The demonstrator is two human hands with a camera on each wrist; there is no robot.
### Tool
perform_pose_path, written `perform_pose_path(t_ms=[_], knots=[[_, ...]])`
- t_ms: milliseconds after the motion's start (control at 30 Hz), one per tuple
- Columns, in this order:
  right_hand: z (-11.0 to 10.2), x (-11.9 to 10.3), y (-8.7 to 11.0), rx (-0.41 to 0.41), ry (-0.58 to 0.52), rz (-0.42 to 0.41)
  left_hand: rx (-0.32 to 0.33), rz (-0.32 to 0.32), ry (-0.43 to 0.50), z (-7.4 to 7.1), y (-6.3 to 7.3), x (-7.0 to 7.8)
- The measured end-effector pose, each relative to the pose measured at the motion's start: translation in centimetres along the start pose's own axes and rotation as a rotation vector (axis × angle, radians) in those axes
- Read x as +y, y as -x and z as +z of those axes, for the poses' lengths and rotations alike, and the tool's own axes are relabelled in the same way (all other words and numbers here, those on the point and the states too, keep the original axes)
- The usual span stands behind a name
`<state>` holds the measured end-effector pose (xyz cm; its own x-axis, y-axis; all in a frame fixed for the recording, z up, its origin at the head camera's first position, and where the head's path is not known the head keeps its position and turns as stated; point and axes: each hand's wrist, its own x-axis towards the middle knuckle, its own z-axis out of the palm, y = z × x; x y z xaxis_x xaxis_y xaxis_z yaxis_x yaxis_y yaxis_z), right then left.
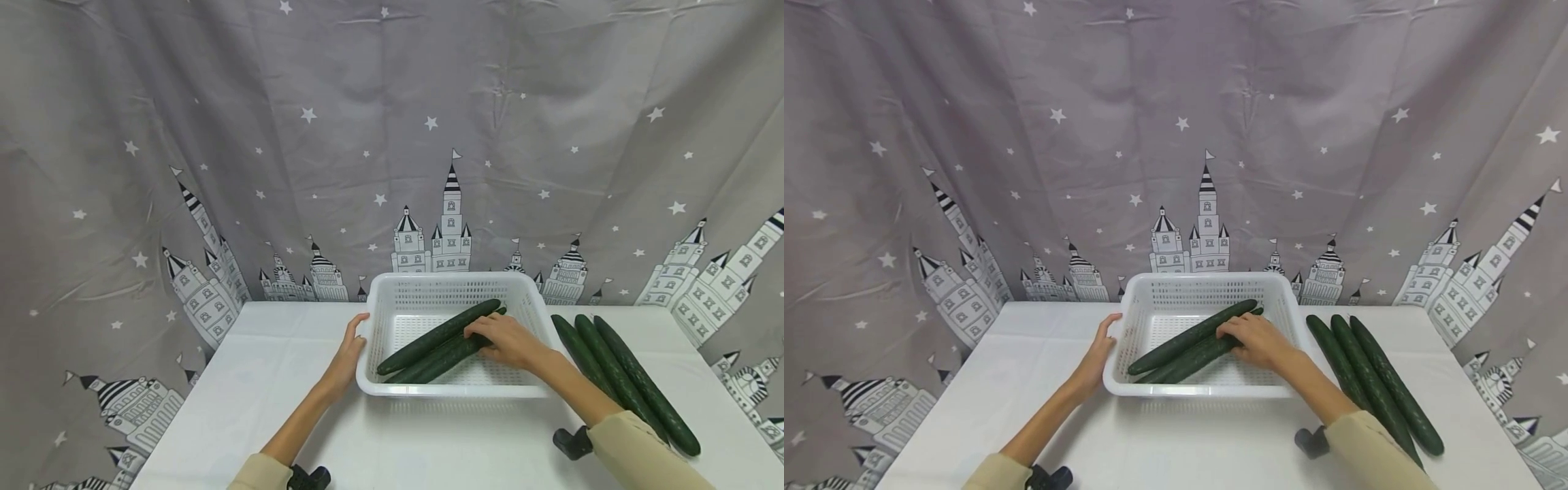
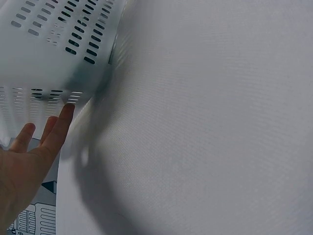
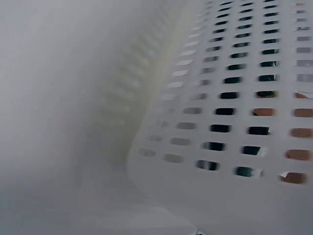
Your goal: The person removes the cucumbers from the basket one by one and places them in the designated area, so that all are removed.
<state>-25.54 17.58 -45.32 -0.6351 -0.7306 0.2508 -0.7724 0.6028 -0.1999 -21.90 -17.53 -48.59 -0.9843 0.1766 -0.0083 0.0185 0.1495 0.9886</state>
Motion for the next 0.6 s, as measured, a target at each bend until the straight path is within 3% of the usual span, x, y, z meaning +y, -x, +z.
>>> perform_pose_path(t_ms=[267,600], knots=[[-2.8,-1.6,-0.1,0.033,-0.140,0.021,0.005,0.001,-0.011,0.1,0.1,0.0],[-7.2,-3.2,0.7,0.166,-0.275,0.044,0.005,0.010,-0.016,0.1,0.0,-0.1]])
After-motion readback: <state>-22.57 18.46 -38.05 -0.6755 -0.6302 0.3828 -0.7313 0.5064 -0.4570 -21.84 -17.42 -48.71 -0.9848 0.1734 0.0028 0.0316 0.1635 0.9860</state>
